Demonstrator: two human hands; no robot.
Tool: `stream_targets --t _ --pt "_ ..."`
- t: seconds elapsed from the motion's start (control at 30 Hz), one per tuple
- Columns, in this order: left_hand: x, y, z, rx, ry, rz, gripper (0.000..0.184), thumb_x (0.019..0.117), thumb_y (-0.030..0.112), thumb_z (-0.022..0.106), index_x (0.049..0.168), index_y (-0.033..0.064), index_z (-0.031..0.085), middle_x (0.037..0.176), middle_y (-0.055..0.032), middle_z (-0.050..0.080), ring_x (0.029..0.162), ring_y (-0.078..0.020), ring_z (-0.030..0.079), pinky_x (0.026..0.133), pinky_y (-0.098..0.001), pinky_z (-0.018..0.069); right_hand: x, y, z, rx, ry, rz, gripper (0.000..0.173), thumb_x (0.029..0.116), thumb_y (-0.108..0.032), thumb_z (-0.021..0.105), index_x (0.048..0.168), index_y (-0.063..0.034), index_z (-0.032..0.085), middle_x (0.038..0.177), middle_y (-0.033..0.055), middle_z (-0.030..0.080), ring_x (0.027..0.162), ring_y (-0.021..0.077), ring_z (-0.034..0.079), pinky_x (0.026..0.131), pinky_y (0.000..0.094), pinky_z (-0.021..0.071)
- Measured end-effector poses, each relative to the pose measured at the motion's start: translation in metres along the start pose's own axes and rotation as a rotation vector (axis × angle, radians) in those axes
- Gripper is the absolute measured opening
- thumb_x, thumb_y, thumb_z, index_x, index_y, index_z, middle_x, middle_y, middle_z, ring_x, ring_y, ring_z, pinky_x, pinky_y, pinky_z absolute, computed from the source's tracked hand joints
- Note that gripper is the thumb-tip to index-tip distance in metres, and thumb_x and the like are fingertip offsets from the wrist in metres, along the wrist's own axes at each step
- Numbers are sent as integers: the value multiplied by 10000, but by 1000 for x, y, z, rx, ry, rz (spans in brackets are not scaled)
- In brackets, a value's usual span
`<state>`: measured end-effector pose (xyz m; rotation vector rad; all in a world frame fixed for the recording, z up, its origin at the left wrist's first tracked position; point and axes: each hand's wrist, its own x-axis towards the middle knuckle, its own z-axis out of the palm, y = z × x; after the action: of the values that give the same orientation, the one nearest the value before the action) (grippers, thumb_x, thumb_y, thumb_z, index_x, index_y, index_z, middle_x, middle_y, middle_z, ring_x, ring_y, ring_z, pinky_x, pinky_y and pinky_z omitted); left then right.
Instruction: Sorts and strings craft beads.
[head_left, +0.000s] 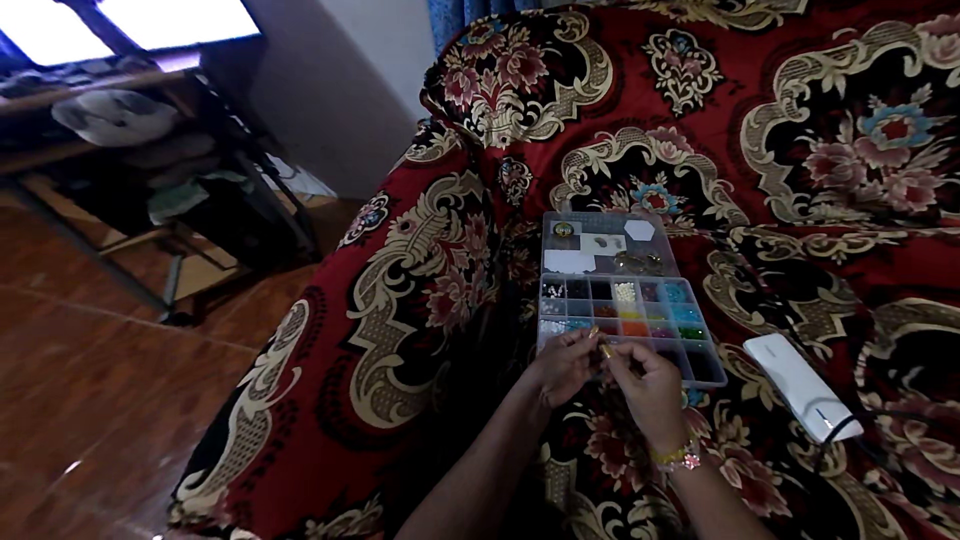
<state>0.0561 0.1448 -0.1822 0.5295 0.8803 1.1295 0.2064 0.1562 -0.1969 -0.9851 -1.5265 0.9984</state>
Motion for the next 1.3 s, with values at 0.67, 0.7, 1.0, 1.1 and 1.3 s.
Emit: stream_targets --t 0.67,0.7,1.0,1.1,1.3 --pt "1 -2 0 -38 -18 -24 232 1105 154 395 1066 74 610 909 -16 686 810 -112 678 778 -289 579 0 -1 0 -19 6 -6 125 892 -125 657 892 -36 744 690 -56 678 570 -32 614 545 140 537" --pt "1 -2 1 -47 -19 -28 231 1106 154 392 1074 75 607 916 -18 685 812 -114 678 774 -290 579 0 -1 1 -21 8 -7 126 893 -128 659 893 -36 745 693 -54 678 571 -34 615 544 138 537" --pt "-2 -4 10 -112 43 -63 221 1109 196 410 1079 92 603 921 -13 680 833 -116 677 797 -290 574 0 2 1 -49 40 -38 139 891 -147 660 888 -42 749 702 -44 685 578 -35 617 552 137 537" --pt "-2 -5 10 -97 32 -51 212 1109 189 408 1107 88 594 946 -12 686 854 -118 683 809 -303 577 0 3 1 -60 41 -38 140 886 -140 657 889 -35 750 705 -40 684 585 -41 613 557 134 531" --pt "-2 -4 12 172 102 131 153 1064 97 491 1023 61 633 930 -5 666 804 -94 644 740 -275 554 0 0 0 -2 32 35 139 912 -99 641 916 -7 745 725 -21 705 587 -4 642 564 158 559"
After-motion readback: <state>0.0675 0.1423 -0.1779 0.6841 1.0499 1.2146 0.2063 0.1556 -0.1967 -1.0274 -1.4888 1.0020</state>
